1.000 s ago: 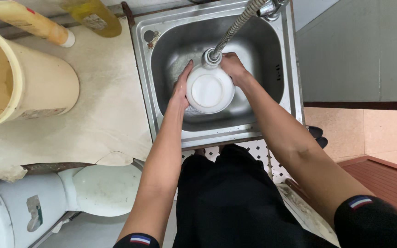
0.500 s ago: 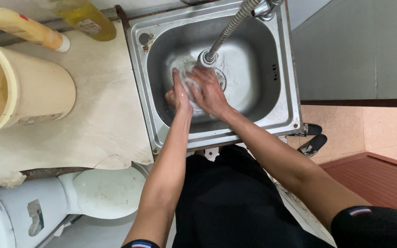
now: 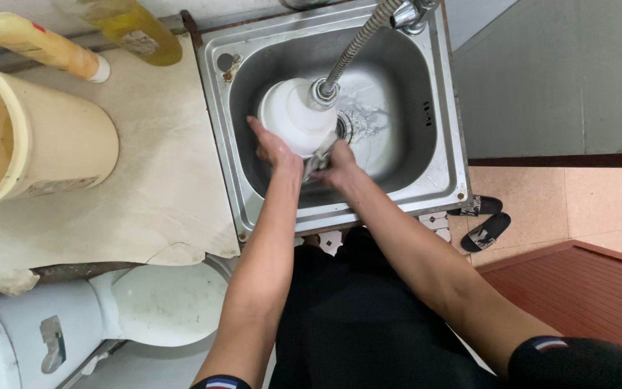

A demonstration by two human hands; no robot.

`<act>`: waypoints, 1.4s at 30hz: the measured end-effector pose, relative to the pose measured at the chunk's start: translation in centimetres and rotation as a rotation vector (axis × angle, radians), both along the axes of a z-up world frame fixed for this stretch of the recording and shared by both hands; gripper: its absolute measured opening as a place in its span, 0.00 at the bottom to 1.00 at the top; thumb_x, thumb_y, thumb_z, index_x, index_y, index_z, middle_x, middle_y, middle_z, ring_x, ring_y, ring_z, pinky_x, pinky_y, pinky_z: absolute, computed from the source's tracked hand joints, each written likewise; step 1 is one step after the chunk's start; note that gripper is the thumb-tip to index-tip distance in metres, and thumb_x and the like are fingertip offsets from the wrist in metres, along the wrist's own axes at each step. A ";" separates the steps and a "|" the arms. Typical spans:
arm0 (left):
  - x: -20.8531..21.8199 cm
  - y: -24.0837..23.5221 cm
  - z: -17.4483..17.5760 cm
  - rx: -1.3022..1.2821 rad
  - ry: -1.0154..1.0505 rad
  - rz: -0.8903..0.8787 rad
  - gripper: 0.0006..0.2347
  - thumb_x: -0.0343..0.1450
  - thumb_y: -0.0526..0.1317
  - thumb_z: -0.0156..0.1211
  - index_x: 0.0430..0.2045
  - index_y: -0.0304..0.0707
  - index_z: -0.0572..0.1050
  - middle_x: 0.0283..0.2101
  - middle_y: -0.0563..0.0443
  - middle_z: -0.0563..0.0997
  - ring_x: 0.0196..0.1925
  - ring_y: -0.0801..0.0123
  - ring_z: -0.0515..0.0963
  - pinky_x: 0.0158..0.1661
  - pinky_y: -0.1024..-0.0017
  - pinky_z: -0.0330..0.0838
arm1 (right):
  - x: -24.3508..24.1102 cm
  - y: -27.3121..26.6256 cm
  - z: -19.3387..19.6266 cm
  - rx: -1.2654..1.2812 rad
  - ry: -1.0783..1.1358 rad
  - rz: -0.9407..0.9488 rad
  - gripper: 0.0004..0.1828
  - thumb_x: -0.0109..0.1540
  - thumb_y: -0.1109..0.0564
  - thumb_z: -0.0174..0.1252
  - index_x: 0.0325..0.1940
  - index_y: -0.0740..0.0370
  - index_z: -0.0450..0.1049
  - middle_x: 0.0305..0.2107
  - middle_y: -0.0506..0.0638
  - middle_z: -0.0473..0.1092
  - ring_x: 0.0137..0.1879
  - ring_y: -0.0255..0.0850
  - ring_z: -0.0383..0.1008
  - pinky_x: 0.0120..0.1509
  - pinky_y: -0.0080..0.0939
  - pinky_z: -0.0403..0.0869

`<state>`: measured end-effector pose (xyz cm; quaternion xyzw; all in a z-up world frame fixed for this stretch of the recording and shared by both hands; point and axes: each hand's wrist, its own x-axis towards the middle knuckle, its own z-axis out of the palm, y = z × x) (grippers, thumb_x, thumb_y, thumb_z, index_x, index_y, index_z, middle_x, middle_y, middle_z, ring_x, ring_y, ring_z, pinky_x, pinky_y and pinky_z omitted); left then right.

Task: The person assembles a meal in a styrofoam container by adding sauces, sliced vegetables, and cooked meat using tongs and scissors. The person then closes the container, places it in a plastic bag, and washes several buckets in a sink.

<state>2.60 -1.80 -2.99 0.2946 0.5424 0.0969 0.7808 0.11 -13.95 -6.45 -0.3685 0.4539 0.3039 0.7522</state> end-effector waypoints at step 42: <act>0.0 2.6 -6.6 -0.002 -0.009 -0.325 0.27 0.70 0.54 0.63 0.49 0.22 0.78 0.45 0.38 0.82 0.41 0.56 0.82 0.41 0.59 0.78 | -2.1 0.5 11.9 -1.111 -1.727 0.951 0.22 0.67 0.55 0.58 0.66 0.55 0.76 0.63 0.56 0.70 0.73 0.62 0.63 0.76 0.65 0.57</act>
